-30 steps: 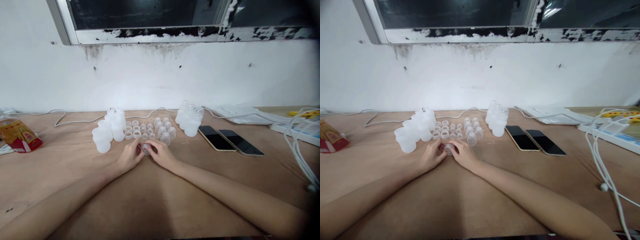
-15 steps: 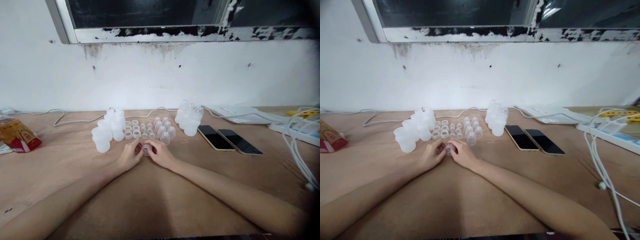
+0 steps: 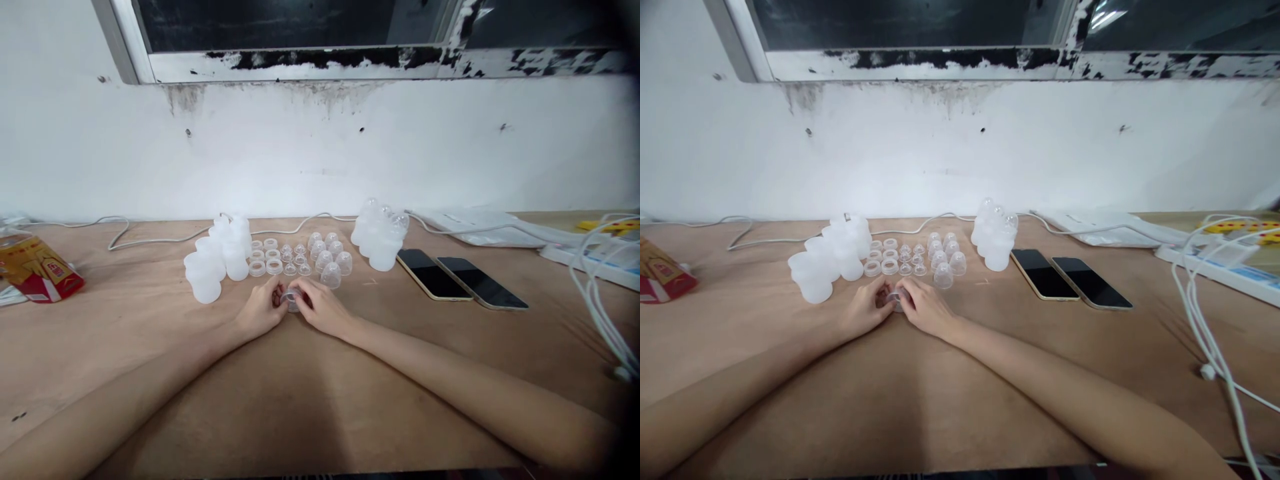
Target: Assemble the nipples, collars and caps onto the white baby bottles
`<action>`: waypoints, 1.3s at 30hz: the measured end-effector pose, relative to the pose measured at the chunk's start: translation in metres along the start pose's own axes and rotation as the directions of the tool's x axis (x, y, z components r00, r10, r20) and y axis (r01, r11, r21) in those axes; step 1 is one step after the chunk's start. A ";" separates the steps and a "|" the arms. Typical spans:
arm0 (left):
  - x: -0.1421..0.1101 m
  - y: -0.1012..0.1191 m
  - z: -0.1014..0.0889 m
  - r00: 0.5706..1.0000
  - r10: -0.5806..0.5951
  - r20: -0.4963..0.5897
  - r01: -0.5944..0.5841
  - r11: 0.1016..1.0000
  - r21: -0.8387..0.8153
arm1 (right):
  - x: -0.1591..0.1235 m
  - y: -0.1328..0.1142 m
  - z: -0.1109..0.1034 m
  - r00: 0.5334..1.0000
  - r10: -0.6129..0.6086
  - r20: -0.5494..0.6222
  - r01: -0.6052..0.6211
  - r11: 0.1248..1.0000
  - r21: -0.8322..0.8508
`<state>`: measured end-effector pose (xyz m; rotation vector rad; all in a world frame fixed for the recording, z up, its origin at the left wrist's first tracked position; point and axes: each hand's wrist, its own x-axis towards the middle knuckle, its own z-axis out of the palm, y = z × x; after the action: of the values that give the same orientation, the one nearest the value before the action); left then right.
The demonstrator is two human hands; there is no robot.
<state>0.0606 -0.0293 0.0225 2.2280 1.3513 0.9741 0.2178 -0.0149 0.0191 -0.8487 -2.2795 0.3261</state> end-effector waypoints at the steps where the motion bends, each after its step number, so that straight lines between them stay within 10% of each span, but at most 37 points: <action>1: 0.000 0.000 0.000 1.000 -0.007 -0.007 0.007 1.000 -0.003 | 0.000 -0.001 -0.001 1.000 -0.007 0.011 0.007 1.000 0.005; 39: -0.003 0.000 0.000 0.998 0.048 0.027 -0.051 0.993 0.102 | 0.001 0.002 0.003 1.000 -0.025 -0.008 0.025 0.995 0.099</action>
<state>0.0598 -0.0316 0.0215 2.3518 1.3709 0.9097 0.2164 -0.0128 0.0170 -0.7689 -2.2463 0.4209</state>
